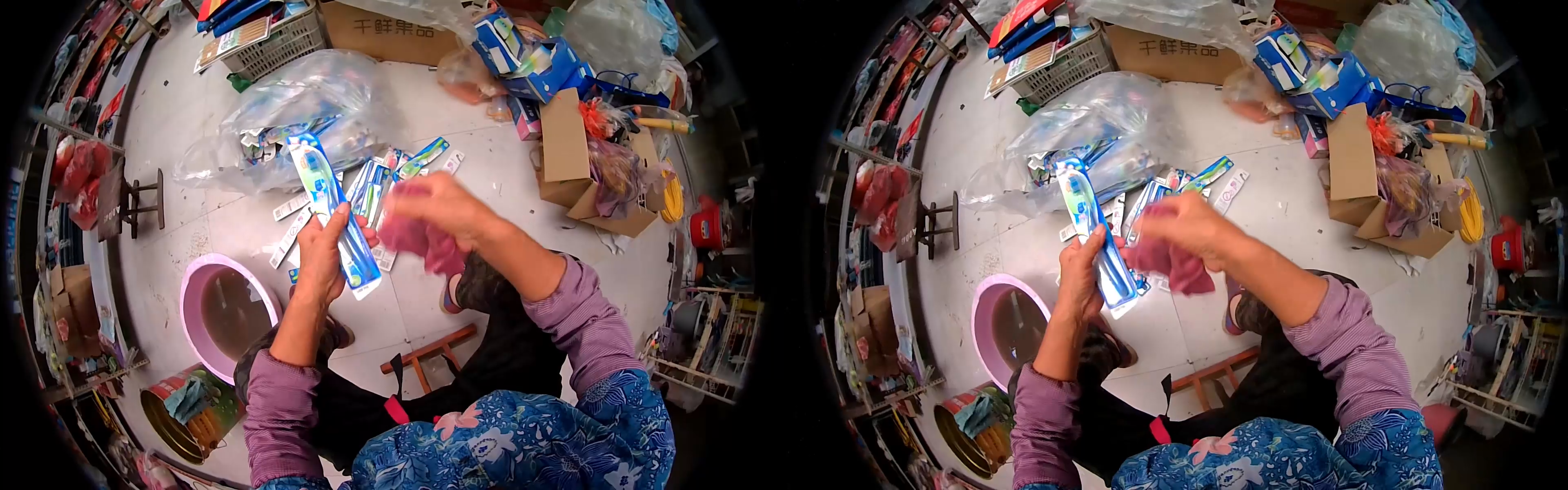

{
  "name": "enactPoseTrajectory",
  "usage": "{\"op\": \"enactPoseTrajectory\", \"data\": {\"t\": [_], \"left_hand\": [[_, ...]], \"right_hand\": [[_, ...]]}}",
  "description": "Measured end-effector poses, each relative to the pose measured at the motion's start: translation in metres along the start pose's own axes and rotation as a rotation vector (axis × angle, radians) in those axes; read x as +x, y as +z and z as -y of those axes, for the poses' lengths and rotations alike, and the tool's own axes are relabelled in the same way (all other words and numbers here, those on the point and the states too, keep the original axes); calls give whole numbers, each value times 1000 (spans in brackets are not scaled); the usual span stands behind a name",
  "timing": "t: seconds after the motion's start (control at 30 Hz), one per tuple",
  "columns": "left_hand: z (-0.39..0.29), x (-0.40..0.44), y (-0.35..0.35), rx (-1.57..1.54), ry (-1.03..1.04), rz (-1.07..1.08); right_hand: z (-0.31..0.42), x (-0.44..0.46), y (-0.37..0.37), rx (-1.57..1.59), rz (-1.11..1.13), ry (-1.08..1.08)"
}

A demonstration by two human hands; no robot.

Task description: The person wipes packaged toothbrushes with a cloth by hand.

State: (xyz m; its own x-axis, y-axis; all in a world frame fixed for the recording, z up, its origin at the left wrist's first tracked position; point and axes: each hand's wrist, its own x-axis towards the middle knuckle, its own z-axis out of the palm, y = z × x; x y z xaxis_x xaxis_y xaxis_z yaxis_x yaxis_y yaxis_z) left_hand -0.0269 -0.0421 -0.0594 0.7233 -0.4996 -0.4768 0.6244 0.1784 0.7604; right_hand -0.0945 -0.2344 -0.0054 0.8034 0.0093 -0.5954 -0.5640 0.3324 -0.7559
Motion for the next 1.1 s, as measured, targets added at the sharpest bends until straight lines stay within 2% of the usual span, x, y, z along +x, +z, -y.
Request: {"op": "enactPoseTrajectory", "data": {"t": [0.07,0.1,0.13,0.2,0.27,0.3,0.33,0.4,0.47,0.53,0.57,0.6,0.67,0.7,0.73,0.8,0.83,0.87,0.93,1.0,1.1], "left_hand": [[7,-1,0,73,-70,0],[12,-2,3,128,-47,29],[17,-5,8,182,-24,60],[23,-13,16,153,-124,133],[33,-26,32,325,-19,105],[44,-26,17,504,-69,228],[35,-40,33,390,-130,183],[35,-40,34,448,-167,205],[35,-46,35,482,-109,259],[31,-43,32,516,-39,305],[30,-39,30,515,-69,273],[32,-36,29,515,-101,243],[35,-36,30,512,-98,233],[37,-40,30,498,-116,259],[36,-42,30,484,-130,287],[29,-43,34,542,-161,298],[25,-42,35,469,-121,261],[21,-40,34,395,-83,222],[12,-29,28,170,-112,201],[8,-29,28,64,-118,288],[8,-30,31,-65,-186,412]], "right_hand": [[-5,14,-4,177,-110,-484],[-2,15,3,23,-281,-675],[5,-3,14,69,-183,-495],[-20,20,25,-662,-285,-1383],[-39,28,25,-1020,-50,-1421],[-44,47,17,-994,-225,-1501],[-33,53,2,-1034,-221,-1435],[-13,57,-20,-1070,-454,-1386],[10,58,-45,-731,-652,-1016],[34,48,-56,-668,-926,-1177],[28,40,-49,-539,-789,-1121],[14,49,-49,-581,-599,-1239],[5,28,-20,-955,-264,-1417],[-4,32,-20,-1254,-321,-1313],[-11,44,-29,-1248,-336,-1308],[-11,71,-55,-993,-748,-1091],[10,47,-53,-705,-682,-710],[10,54,-66,-448,-668,-592],[14,46,-73,-183,-475,-661],[15,29,-54,221,-210,-349],[-1,30,-37,123,133,-221]]}}
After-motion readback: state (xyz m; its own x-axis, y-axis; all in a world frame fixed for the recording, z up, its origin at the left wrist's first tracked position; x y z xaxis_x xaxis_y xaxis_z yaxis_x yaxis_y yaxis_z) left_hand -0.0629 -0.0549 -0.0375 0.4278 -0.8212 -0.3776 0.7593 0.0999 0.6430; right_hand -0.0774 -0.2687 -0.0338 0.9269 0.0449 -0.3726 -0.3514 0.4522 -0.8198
